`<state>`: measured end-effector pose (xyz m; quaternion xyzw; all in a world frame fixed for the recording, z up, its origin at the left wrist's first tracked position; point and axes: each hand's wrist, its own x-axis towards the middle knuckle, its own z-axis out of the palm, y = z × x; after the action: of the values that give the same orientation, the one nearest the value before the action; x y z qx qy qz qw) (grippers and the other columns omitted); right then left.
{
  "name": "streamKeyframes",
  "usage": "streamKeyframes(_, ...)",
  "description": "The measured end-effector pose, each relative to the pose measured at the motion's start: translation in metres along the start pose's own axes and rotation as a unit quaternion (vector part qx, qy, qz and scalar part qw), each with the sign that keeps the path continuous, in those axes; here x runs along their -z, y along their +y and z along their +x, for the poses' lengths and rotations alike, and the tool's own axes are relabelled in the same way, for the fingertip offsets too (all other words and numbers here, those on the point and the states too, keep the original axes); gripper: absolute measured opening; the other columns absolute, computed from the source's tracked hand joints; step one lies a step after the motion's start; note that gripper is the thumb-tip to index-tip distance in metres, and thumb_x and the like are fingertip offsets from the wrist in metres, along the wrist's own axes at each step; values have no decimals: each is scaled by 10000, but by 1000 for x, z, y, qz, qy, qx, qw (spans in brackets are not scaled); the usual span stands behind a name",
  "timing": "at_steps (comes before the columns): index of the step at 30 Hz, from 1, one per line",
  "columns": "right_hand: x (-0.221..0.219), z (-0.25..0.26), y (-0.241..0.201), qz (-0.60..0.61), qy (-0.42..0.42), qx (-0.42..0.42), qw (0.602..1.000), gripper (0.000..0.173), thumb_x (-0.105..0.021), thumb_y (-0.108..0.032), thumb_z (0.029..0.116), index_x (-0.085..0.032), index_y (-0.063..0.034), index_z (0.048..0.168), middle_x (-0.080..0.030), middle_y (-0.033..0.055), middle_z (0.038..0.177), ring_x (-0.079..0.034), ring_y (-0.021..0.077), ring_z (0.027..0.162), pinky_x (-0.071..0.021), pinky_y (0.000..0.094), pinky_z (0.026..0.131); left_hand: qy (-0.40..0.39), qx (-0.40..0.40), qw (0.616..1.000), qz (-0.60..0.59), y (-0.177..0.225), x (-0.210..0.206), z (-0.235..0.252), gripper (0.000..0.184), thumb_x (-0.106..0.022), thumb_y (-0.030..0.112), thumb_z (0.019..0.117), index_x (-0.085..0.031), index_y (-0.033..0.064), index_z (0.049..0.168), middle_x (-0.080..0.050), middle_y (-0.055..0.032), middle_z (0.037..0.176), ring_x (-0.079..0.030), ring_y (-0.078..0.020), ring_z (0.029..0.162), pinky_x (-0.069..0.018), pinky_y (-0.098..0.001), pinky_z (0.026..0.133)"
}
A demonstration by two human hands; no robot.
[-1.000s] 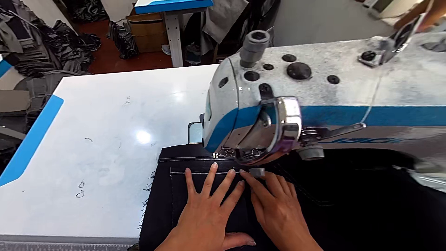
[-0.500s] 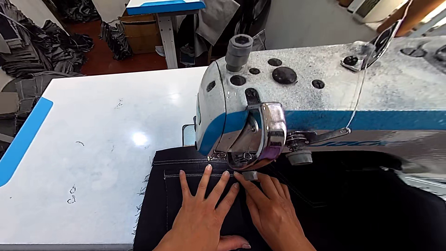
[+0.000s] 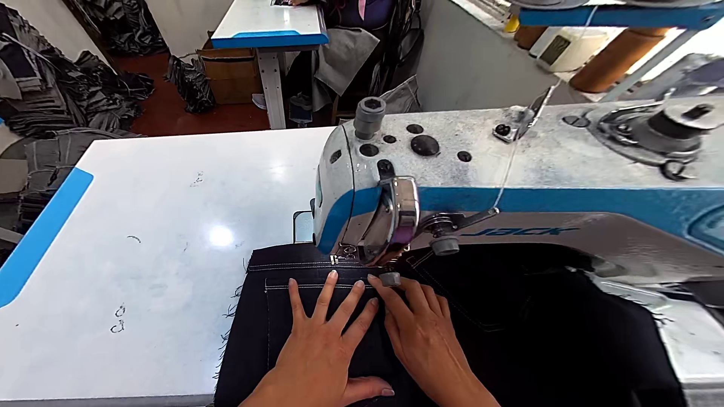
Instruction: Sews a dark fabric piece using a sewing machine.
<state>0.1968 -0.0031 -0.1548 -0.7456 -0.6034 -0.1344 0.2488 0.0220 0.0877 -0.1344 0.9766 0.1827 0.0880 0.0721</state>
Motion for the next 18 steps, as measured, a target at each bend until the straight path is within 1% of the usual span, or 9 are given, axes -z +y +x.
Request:
streamKeyframes(5, -1, 1, 0, -13, 4, 4, 1000, 412, -462, -163, 953, -746, -197, 1250, -689, 92, 1102, -657, 292, 959, -495, 444, 782, 11, -6, 1000, 9, -1, -1, 0, 989, -306, 908, 832, -422, 266, 1574, -398, -60, 1631, -259, -482, 1514, -134, -899, 1004)
streamKeyframes(7, -1, 1, 0, -10, 4, 9, 1000, 421, -465, -162, 951, -742, -202, 1266, -689, 84, 1103, -654, 283, 957, -492, 438, 787, 6, -4, 1000, 11, -1, -1, 1, 989, -305, 908, 832, -413, 269, 1579, -393, -62, 1634, -259, -480, 1515, -134, -897, 1006)
streamKeyframes(9, 0, -2, 1, -1, 4, 15, 1000, 417, -460, -165, 967, -739, -188, 1276, -696, 79, 1112, -662, 276, 972, -502, 436, 814, 0, -1, 1000, 10, 0, 0, 1, 994, -311, 909, 831, -403, 267, 1585, -379, -69, 1641, -254, -480, 1517, -130, -895, 1010)
streamKeyframes(10, 2, -4, 0, 3, 5, 18, 1000, 398, -460, -178, 986, -740, -172, 1269, -708, 78, 1127, -678, 274, 998, -523, 435, 840, -3, 1, 1000, 10, 0, 0, 1, 998, -311, 911, 829, -397, 268, 1588, -369, -69, 1647, -244, -478, 1521, -121, -895, 1013)
streamKeyframes(12, 5, -9, -1, 8, -2, 22, 1000, 389, -446, -213, 1024, -724, -140, 1285, -716, 88, 1212, -691, 283, 1092, -545, 443, 913, -6, 2, 1000, 9, 0, 1, 1, 1006, -311, 914, 826, -392, 265, 1591, -363, -71, 1649, -238, -478, 1523, -117, -898, 1009)
streamKeyframes(14, 7, -14, -2, 3, -16, 26, 1000, 409, -422, -245, 1047, -699, -130, 1325, -695, 86, 1301, -675, 282, 1175, -537, 441, 976, -9, 3, 1000, 8, 0, 1, 1, 1007, -310, 913, 827, -389, 263, 1592, -363, -69, 1649, -233, -474, 1526, -120, -897, 1010)
streamKeyframes(16, 6, -17, 0, 3, -18, 31, 999, 419, -405, -258, 1061, -690, -128, 1340, -685, 82, 1332, -664, 278, 1205, -526, 435, 1005, -11, 3, 1000, 6, 0, 1, 0, 1006, -316, 910, 828, -386, 260, 1592, -362, -69, 1650, -233, -474, 1526, -123, -897, 1008)
streamKeyframes(18, 5, -18, 2, 7, -16, 37, 999, 424, -396, -262, 1065, -686, -124, 1342, -682, 81, 1338, -657, 278, 1213, -518, 429, 1013, -14, 3, 1000, 2, 0, 1, 1, 1001, -318, 907, 831, -383, 260, 1594, -358, -64, 1652, -227, -471, 1529, -120, -897, 1010)
